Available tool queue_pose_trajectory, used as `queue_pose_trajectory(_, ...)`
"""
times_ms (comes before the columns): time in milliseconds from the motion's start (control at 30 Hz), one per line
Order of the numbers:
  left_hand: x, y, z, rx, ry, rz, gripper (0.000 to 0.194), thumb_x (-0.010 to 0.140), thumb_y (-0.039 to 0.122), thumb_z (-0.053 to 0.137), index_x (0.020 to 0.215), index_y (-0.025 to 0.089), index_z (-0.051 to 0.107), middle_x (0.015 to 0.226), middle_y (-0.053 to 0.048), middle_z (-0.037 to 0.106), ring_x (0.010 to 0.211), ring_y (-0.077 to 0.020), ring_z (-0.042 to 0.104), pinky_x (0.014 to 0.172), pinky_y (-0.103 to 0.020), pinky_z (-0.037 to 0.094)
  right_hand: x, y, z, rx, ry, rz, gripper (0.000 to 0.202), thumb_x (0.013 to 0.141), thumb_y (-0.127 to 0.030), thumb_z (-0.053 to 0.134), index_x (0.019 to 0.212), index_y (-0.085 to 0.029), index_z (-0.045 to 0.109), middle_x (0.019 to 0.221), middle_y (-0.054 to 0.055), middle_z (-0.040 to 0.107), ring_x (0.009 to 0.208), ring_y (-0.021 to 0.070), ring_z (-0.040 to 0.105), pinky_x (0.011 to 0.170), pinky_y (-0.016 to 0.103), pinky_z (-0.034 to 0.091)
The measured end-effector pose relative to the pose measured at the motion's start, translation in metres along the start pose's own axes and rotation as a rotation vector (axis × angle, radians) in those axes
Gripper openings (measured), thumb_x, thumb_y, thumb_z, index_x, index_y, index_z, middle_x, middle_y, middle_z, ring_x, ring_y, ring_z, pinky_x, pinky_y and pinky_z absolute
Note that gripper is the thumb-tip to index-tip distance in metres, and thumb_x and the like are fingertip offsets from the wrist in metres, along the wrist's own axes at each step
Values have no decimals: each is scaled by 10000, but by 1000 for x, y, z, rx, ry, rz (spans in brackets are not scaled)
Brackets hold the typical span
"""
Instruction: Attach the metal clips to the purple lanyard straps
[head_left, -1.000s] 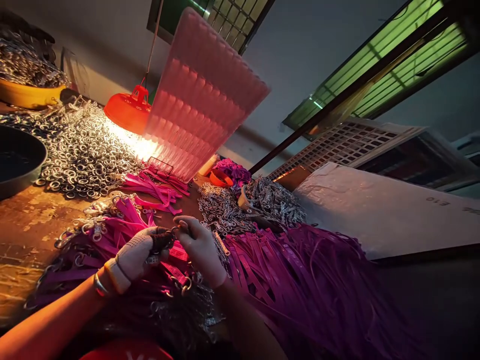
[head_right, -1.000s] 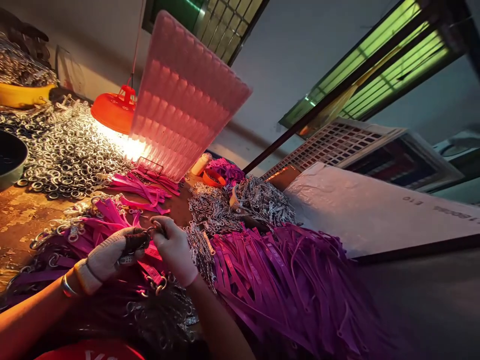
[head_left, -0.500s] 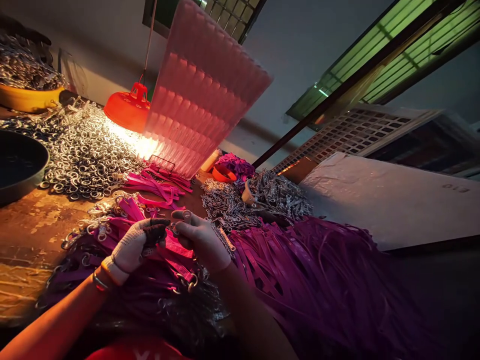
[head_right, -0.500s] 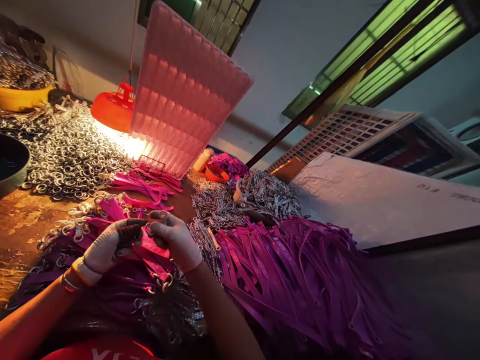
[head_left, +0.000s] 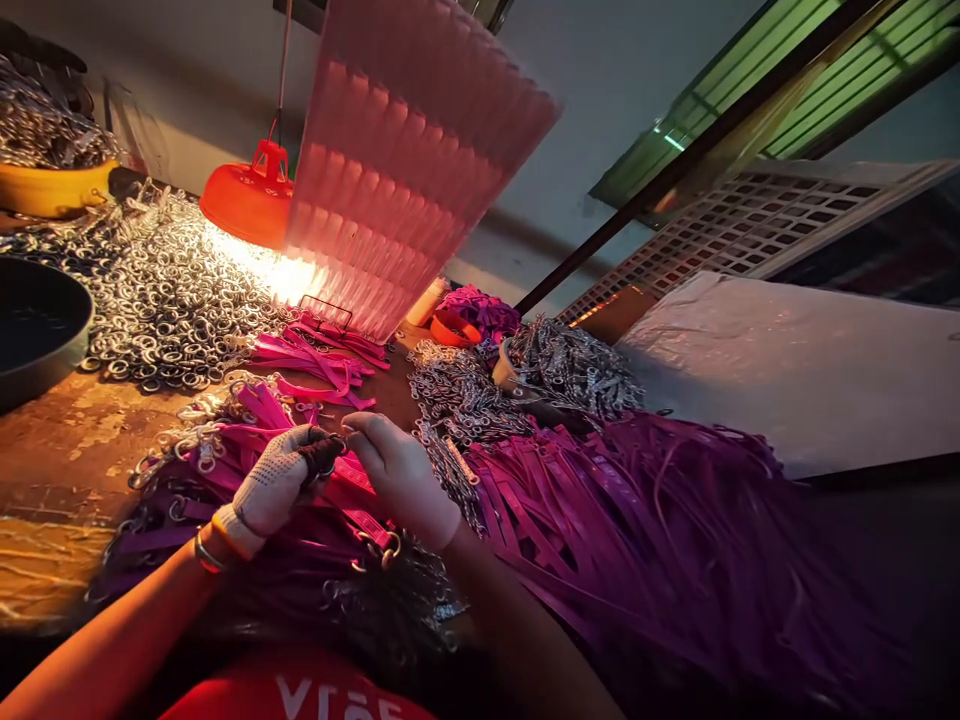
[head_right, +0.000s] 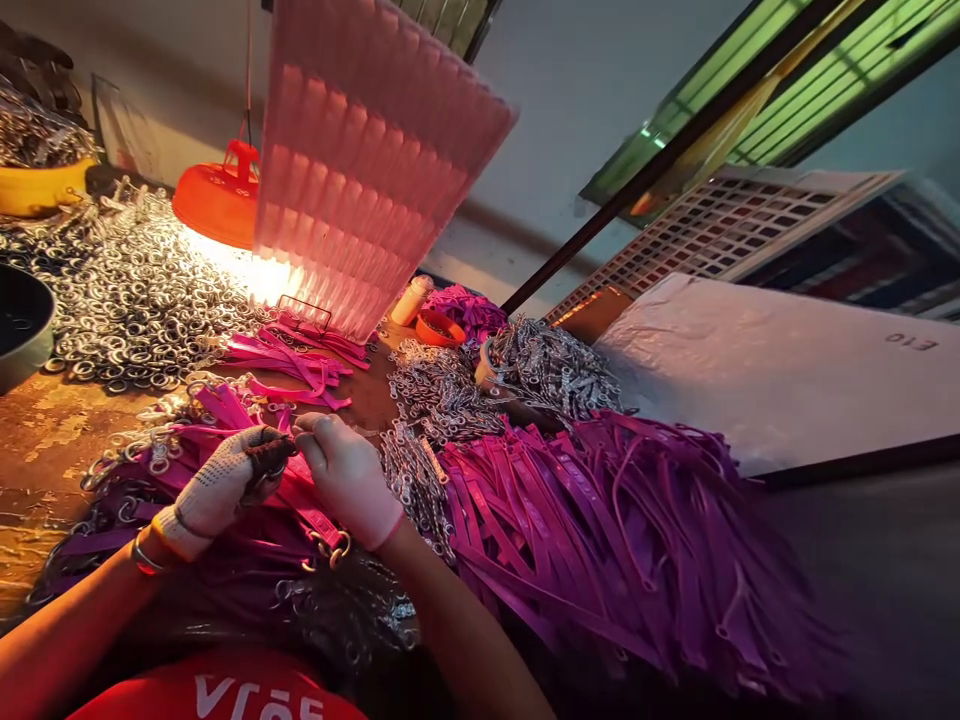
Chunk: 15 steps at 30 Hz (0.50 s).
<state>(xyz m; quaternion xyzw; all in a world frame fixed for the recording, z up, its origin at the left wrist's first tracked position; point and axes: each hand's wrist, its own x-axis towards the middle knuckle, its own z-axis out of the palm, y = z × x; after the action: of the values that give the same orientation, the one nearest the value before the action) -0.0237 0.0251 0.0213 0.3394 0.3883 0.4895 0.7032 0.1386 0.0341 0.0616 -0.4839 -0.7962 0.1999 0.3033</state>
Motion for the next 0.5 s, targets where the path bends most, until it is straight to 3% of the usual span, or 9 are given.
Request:
queue_pose_trajectory(133,3,-6,-2,-9,-55,-19,134,717,232,670,797,171,583,586,41,540,439,-67,466,412,-166,360,4,-2,-7,-169,-142,-41,152,979,-254,529,994,-234,679,932,22,734,830,167,656,717,258,423)
queue_pose_trajectory(233,5,-8,-2,-112,-110,-151,154,753,282,656,755,179,541,537,54,492,392,-60,415,367,-154,298,6,-2,-13,-295,-127,-59,247,946,-280,558,729,-215,655,687,4,679,632,136,586,607,254,340)
queue_pose_trajectory(300,7,-8,-2,-193,-146,-212,194,777,303,649,715,177,515,517,52,481,385,-57,408,359,-149,295,5,0,-15,-394,-93,-149,328,930,-318,552,627,-204,608,590,11,621,562,128,524,585,270,297)
queue_pose_trajectory(400,10,-5,0,-295,-149,-289,214,778,272,669,690,173,501,510,52,469,391,-53,412,365,-141,327,-1,3,-11,-445,-74,-265,318,920,-378,539,674,-195,625,598,29,614,566,138,501,585,283,271)
queue_pose_trajectory(500,16,0,0,-328,-141,-248,159,798,217,660,722,165,530,511,63,431,371,-42,357,330,-122,270,-2,12,-2,-261,-101,-78,306,934,-421,548,739,-199,631,595,-1,599,559,128,483,558,262,268)
